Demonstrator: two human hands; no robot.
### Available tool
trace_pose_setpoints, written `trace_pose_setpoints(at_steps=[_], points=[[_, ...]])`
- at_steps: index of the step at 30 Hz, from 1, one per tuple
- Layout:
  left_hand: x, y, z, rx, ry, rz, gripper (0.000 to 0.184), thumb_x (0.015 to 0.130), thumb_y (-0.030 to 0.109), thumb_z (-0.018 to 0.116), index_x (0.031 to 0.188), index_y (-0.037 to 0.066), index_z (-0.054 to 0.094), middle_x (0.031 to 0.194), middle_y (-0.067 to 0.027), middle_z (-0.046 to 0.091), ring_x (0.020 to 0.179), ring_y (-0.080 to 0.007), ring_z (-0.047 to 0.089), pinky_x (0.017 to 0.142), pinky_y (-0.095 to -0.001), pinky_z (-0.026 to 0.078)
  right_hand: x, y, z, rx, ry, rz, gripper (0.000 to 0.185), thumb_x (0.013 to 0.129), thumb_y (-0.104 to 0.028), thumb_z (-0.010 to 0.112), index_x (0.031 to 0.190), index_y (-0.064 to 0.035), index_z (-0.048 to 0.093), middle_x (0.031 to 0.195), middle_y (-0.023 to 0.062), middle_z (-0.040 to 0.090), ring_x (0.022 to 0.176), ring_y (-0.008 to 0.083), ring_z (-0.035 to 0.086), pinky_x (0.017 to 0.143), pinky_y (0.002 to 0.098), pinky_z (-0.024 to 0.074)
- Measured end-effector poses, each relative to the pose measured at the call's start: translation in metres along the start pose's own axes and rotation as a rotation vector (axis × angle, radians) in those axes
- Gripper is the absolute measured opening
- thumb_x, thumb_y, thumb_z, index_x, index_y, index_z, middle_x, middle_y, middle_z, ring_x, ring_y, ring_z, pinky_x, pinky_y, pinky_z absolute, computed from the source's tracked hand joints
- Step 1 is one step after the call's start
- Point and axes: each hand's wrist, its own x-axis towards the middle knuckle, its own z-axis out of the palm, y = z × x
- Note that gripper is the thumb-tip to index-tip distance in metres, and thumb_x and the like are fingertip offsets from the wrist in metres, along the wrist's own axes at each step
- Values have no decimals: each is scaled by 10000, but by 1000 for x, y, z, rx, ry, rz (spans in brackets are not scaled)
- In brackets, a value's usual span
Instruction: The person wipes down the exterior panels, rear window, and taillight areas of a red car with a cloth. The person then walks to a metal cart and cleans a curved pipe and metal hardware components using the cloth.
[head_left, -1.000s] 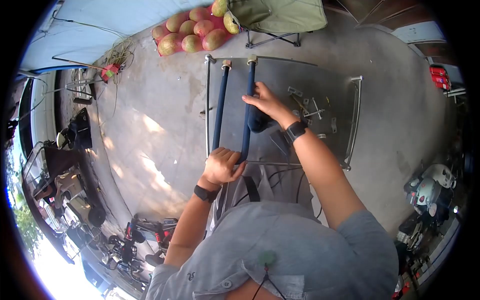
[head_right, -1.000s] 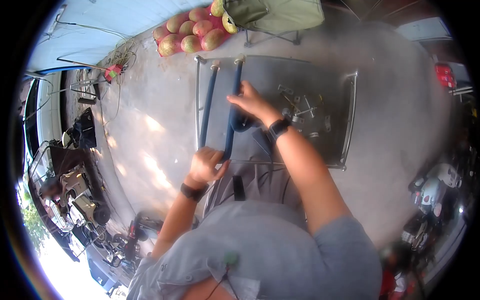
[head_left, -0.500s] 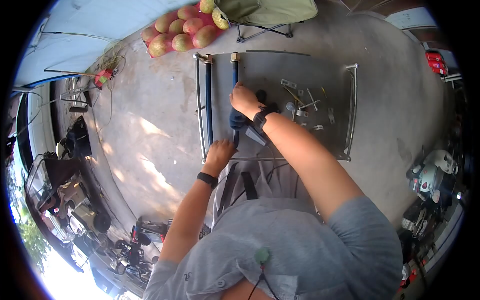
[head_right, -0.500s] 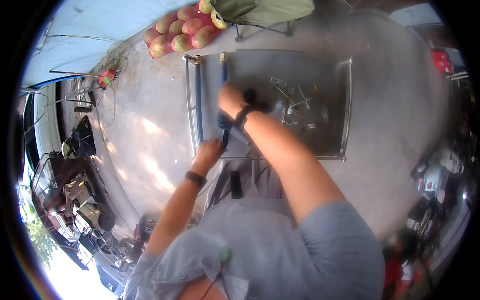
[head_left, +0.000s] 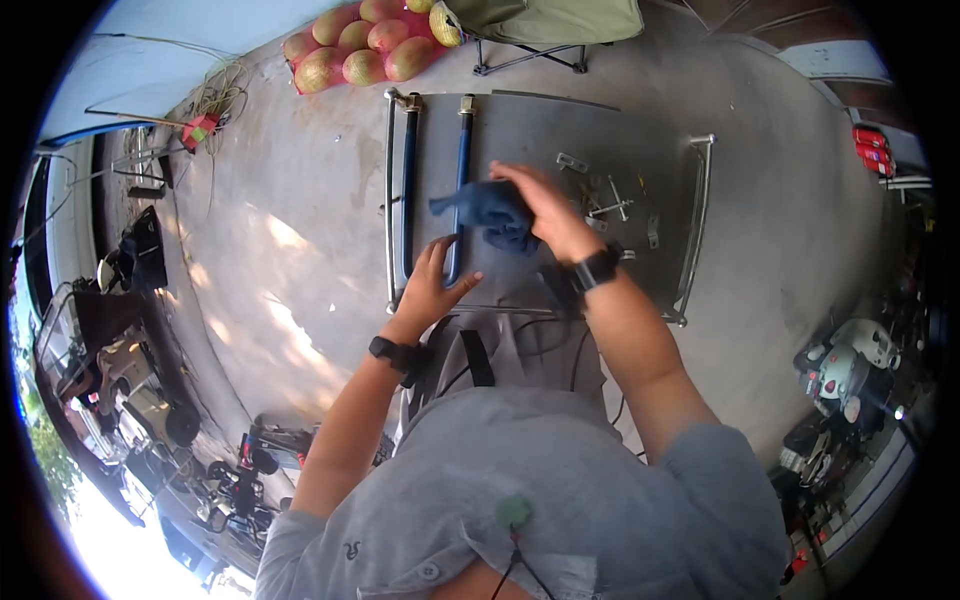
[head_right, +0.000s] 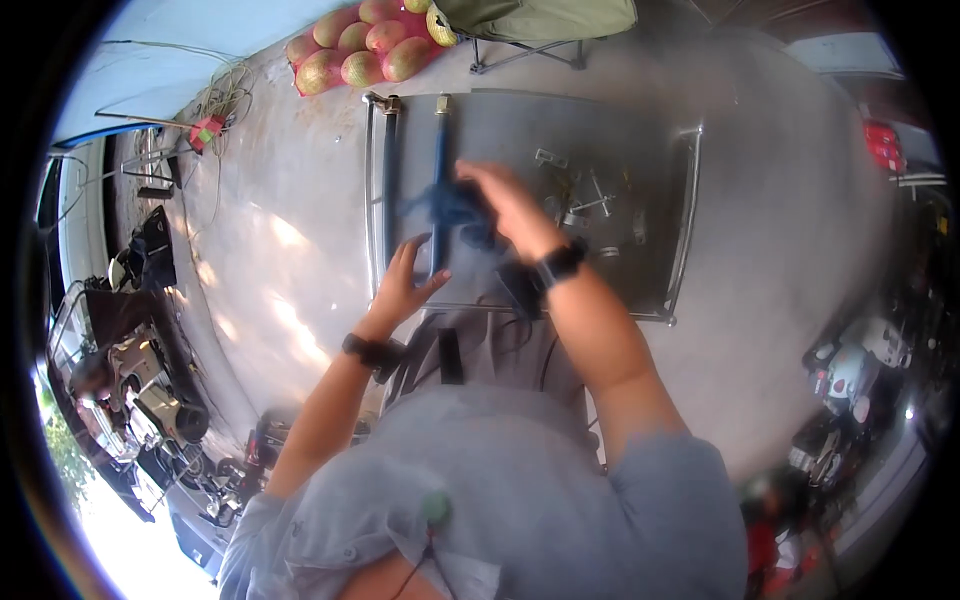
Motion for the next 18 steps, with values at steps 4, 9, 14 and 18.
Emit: trace_pose_setpoints(at_steps=[4, 9, 14, 18], points=[[23, 59, 17, -612, -24, -40, 510, 893, 343, 645, 1212, -27, 499, 1184, -259, 556, 1067, -422, 545, 905, -437, 456, -61, 1, -10, 378, -173, -92, 493, 956, -361, 573, 1331, -50, 497, 1114, 79, 628, 1033, 150, 583, 931, 328, 451], [36, 55, 27, -49, -116, 33, 362, 925, 365, 597, 1027, 18, 571, 746, -265, 616, 752, -452, 608, 651, -461, 485, -80, 27, -45, -656, 71, -379, 350, 968, -347, 570, 1109, -28, 600, 881, 32, 606, 815, 106, 553, 762, 274, 466], [12, 63, -26, -122, -122, -130, 310, 923, 325, 610, 962, 18, 630, 787, -235, 625, 783, -411, 618, 661, -423, 481, -104, 38, -54, -453, 211, -313, 264, 884, -241, 706, 952, -11, 596, 735, 11, 601, 617, 78, 571, 518, 217, 434], [-25, 19, -58, 52, 192, -31, 241, 879, 237, 678, 975, 17, 651, 847, -187, 648, 779, -369, 635, 670, -388, 503, -72, 68, -23, -603, 148, -411, 312, 828, -241, 748, 961, 0, 602, 793, 87, 663, 695, 175, 632, 586, 289, 488]])
